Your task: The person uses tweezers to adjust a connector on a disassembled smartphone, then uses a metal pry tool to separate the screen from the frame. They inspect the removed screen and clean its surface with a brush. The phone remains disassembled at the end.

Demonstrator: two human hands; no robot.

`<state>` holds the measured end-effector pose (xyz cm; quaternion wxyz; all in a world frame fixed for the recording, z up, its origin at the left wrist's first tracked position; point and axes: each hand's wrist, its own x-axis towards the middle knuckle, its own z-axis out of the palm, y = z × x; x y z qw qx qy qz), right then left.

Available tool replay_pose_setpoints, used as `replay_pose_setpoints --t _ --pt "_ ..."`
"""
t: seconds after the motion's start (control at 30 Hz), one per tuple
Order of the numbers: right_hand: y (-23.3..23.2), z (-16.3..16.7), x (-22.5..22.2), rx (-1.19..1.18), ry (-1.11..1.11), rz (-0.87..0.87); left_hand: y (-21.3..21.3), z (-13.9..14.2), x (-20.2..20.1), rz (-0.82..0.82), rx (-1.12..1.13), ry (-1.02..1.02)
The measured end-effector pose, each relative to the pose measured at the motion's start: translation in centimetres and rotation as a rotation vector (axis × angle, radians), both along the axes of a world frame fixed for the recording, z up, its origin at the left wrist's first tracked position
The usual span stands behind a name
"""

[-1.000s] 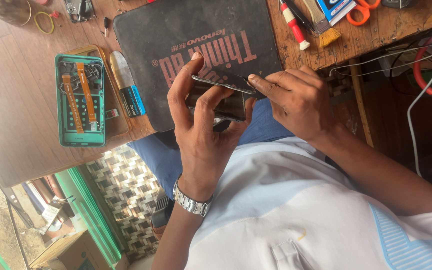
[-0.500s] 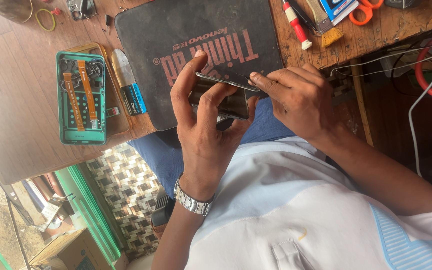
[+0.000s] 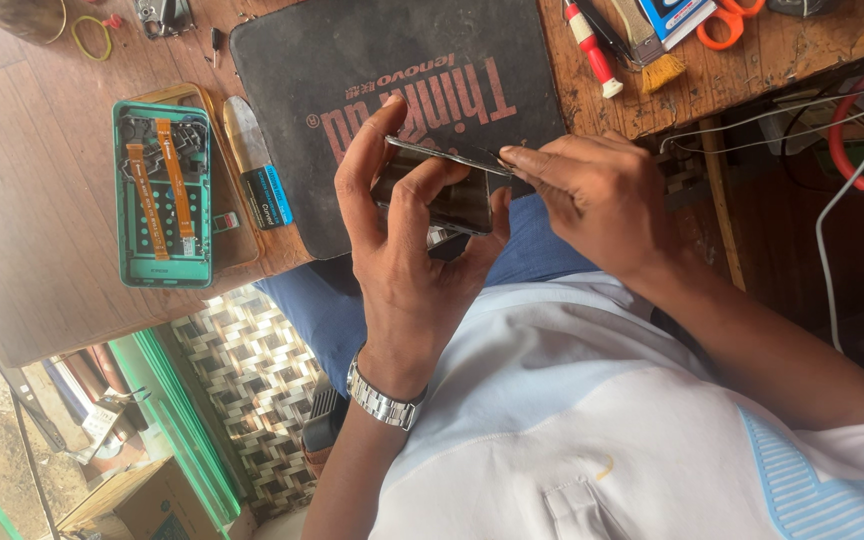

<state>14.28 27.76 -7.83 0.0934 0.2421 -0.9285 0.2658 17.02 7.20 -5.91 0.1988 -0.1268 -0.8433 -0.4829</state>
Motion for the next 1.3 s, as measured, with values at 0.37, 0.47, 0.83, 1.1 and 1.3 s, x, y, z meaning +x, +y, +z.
replay_pose_setpoints --t 0.37,0.47,0.83,1.1,1.3 --pt "3.4 1.2 -1.1 -0.504 -0.39 -0.12 -1.4 2.1 -0.1 0.04 0.004 -0.022" --pt "3.3 0.9 -1.0 -0.554 -0.431 -0.17 -2.4 3.6 0.2 0.08 0.104 -0.328" --pt "0.6 -0.6 -1.0 -0.577 -0.449 -0.112 -6.3 3.2 -1.5 0.105 -0.18 -0.051" --pt "-0.9 -0.9 -2.7 -0.898 -0.484 0.139 -6.3 4.6 -4.3 -0.025 -0.281 0.014" --pt "-2.3 0.2 -3.1 -0.956 -0.485 0.182 -4.8 5.7 -4.0 -0.09 -0.323 0.027"
